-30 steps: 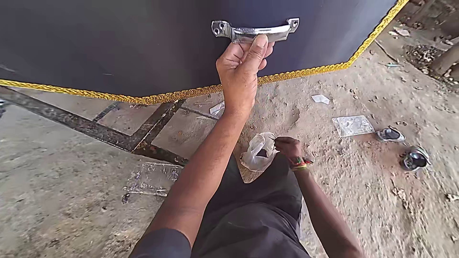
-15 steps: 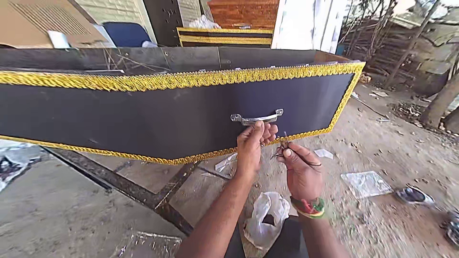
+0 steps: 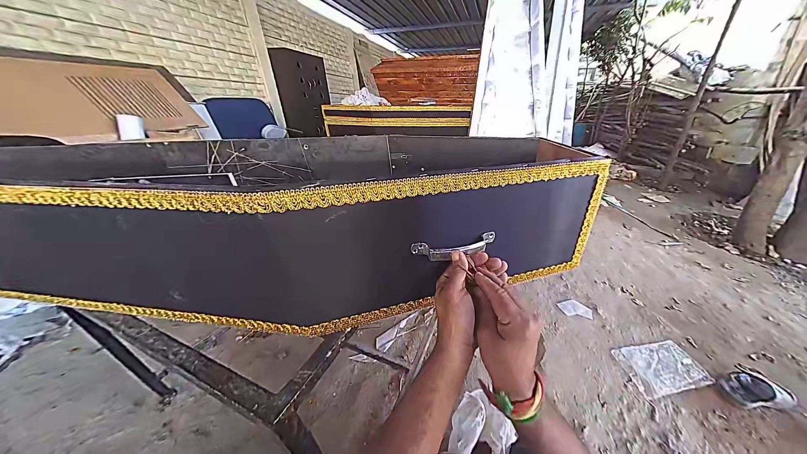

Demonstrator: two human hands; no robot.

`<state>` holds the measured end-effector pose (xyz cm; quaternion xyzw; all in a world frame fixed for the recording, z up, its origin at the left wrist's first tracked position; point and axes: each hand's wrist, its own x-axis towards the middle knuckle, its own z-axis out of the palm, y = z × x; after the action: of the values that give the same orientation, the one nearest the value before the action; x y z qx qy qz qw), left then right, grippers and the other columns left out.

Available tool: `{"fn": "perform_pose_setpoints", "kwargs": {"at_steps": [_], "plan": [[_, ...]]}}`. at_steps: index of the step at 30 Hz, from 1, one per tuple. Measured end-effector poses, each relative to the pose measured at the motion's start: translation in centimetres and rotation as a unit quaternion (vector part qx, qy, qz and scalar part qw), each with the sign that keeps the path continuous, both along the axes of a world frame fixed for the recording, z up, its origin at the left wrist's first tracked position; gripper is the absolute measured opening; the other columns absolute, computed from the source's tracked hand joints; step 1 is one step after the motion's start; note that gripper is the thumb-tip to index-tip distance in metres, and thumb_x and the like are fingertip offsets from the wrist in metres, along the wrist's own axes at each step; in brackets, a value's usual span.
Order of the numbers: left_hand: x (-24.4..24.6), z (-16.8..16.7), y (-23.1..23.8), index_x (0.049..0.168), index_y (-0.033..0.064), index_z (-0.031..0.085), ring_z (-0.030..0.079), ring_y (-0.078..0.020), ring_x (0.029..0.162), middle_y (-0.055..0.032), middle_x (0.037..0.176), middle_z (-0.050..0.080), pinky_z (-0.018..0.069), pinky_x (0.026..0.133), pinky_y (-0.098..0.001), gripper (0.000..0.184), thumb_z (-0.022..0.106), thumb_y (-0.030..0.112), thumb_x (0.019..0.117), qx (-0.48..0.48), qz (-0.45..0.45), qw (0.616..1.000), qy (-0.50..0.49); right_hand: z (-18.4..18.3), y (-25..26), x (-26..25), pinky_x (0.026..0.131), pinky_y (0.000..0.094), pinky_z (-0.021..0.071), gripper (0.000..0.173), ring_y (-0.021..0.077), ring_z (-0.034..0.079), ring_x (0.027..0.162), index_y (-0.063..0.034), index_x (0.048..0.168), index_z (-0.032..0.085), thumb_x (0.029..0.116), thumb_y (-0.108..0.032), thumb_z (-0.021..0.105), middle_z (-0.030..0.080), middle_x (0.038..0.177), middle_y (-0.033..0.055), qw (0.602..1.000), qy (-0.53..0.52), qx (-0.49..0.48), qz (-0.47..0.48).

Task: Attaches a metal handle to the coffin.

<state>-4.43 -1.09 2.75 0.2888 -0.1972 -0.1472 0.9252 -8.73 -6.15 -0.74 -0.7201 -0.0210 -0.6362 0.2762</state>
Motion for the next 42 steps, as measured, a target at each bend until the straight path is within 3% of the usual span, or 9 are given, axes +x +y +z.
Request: {"fn": "perform_pose_setpoints", "kwargs": {"at_steps": [6,11,23,29,33,35,38,40,42], "plan": [[-0.6,0.0,-0.2,0.102,-0.0069,0.065,0.077,-0.0311,0.081,-0.0195,0.084,0.074,0.0648,0.082,-0.0458,0.06,0.022,0.034,0.115,-0.004,0.006,1.0,0.014,-0.2,-0.1,-0.7,0.086,0.0374,0.0599,0.025,0.0177,0.075,0.103,-0.0066,0.105,0.081,0.0956,-0.007,0.057,0.078,0.11,0.0076,0.999,0.034,-0.002,-0.03],[-1.2,0.8,-0.4,0.101,-0.0043,0.064,0.078,-0.0304,0.08,-0.0182,0.083,0.075,0.0654,0.081,-0.0451,0.056,0.026,0.035,0.1148,-0.036,-0.005,0.998,0.059,0.1,-0.1,-0.9,0.089,0.0316,0.0606,0.023,0.0176,0.075,0.103,-0.005,0.102,0.081,0.0959,-0.007,0.059,0.078,0.11,0.0092,0.999,0.003,-0.021,-0.036],[-2.3,2.5,-0.6,0.09,0.0044,0.062,0.077,-0.0255,0.075,-0.0111,0.076,0.073,0.0653,0.078,-0.0418,0.054,0.028,0.04,0.1136,-0.127,-0.042,0.979,0.153,2.3,-0.4,-1.8,0.09,0.0417,0.0545,0.029,0.015,0.072,0.111,-0.0145,0.102,0.082,0.0957,-0.006,0.055,0.077,0.116,0.0017,0.999,0.03,-0.04,0.002],[-2.5,3.3,-0.3,0.087,0.0037,0.063,0.077,-0.0263,0.079,-0.0126,0.078,0.074,0.0648,0.079,-0.0418,0.059,0.029,0.045,0.1125,-0.158,-0.071,0.969,0.177,3.7,-0.5,-2.1,0.1,0.0483,0.0509,0.033,0.0166,0.068,0.12,-0.0166,0.113,0.08,0.0995,-0.007,0.052,0.074,0.126,-0.0004,0.995,0.065,-0.057,0.045],[-2.7,3.8,0.0,0.099,-0.0002,0.064,0.077,-0.0267,0.087,-0.0151,0.088,0.075,0.0637,0.083,-0.0412,0.06,0.027,0.045,0.1124,-0.16,-0.084,0.966,0.183,4.0,-0.2,-2.2,0.106,0.0488,0.046,0.034,0.0175,0.063,0.128,-0.0158,0.122,0.077,0.1045,-0.012,0.048,0.071,0.131,0.0008,0.994,0.042,-0.047,0.086],[-2.8,3.8,0.1,0.103,-0.0004,0.065,0.077,-0.0252,0.091,-0.0152,0.093,0.076,0.0638,0.084,-0.039,0.059,0.026,0.043,0.1129,-0.158,-0.082,0.969,0.169,3.9,-0.1,-2.2,0.113,0.0512,0.0409,0.036,0.0224,0.057,0.135,-0.0131,0.128,0.073,0.1067,-0.016,0.045,0.069,0.136,0.0045,0.993,0.033,-0.038,0.108],[-2.6,3.6,0.0,0.094,0.0038,0.065,0.074,-0.0172,0.082,-0.0094,0.084,0.073,0.0621,0.077,-0.0314,0.056,0.027,0.04,0.1132,-0.149,-0.053,0.976,0.148,3.6,-0.4,-1.8,0.119,0.0538,0.0345,0.04,0.0331,0.046,0.144,-0.009,0.139,0.065,0.1092,-0.021,0.042,0.06,0.145,0.0155,0.989,-0.008,-0.027,0.144],[-2.7,4.0,0.1,0.089,0.0052,0.065,0.074,-0.0165,0.077,-0.008,0.079,0.073,0.0624,0.074,-0.0306,0.056,0.028,0.04,0.1131,-0.155,-0.054,0.972,0.169,3.7,-0.7,-1.7,0.124,0.053,0.0295,0.042,0.0346,0.042,0.147,-0.0087,0.144,0.06,0.111,-0.024,0.038,0.06,0.146,0.0141,0.982,-0.053,-0.03,0.176],[-3.0,4.5,0.2,0.085,0.0068,0.064,0.076,-0.0185,0.073,-0.008,0.075,0.073,0.0649,0.072,-0.0328,0.058,0.027,0.042,0.113,-0.176,-0.073,0.962,0.195,3.9,-1.2,-1.7,0.122,0.0506,0.0363,0.038,0.0324,0.048,0.143,-0.0125,0.138,0.064,0.1113,-0.022,0.038,0.063,0.142,0.0102,0.973,-0.121,-0.006,0.195]]}}
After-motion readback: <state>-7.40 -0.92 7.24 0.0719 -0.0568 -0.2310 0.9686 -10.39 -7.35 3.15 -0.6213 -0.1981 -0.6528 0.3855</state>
